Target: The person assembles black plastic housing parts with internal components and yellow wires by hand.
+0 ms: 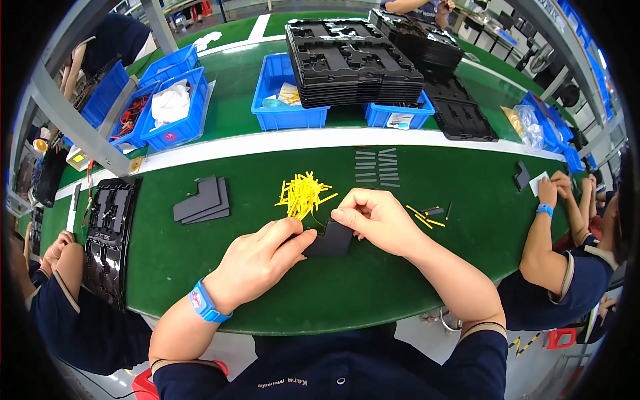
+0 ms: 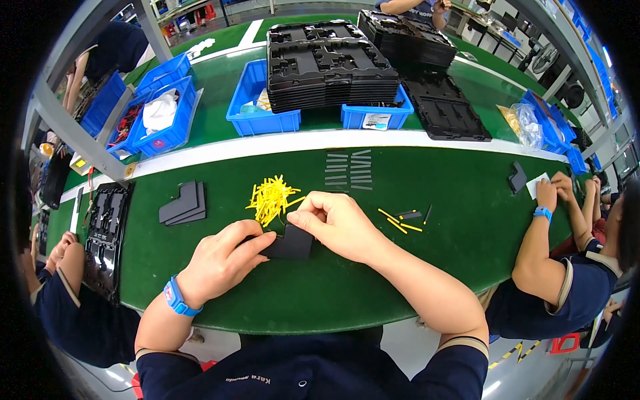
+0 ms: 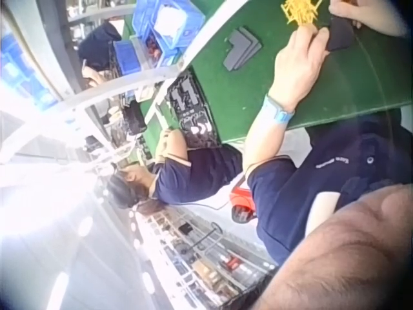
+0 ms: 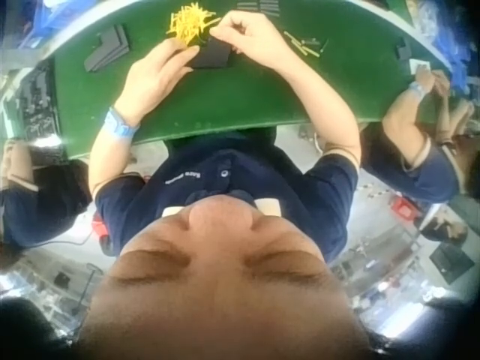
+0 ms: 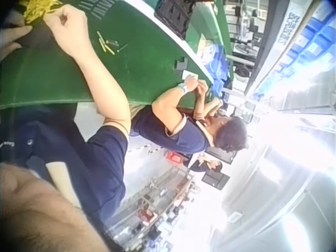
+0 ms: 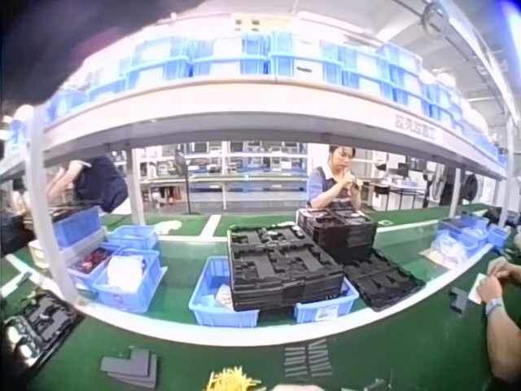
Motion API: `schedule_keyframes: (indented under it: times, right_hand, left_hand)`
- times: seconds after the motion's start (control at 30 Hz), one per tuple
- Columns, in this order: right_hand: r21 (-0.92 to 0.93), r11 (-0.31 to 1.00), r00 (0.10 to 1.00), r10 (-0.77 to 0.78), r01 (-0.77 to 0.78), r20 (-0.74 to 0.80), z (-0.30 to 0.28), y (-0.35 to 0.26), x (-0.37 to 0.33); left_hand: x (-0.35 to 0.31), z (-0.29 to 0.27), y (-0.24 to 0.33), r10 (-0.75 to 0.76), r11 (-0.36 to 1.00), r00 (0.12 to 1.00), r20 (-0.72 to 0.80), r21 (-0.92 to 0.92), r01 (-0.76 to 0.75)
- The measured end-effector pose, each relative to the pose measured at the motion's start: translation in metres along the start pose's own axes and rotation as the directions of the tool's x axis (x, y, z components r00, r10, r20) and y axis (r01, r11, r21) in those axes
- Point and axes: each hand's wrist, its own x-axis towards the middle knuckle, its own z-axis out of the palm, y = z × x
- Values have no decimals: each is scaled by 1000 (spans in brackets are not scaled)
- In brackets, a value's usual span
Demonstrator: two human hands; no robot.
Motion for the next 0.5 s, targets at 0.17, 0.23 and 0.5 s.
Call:
schedule_keyframes:
  times: [0.17, 0.23, 0.5]
  right_hand:
    - [-166, 976, 990, -142, 142, 6, 7, -2, 3]
    - [-177, 964, 978, -207, 198, -34, 8, 3, 0]
    - [-65, 978, 974, -201, 196, -99, -18, 5, -3]
  left_hand:
    - [-3, -2, 1, -11, 1000, 1000, 5, 7, 10]
    - [-3, -3, 0, -14, 999, 1000, 4, -29, 14]
    - [-27, -58, -68, -489, 861, 857, -160, 69, 504]
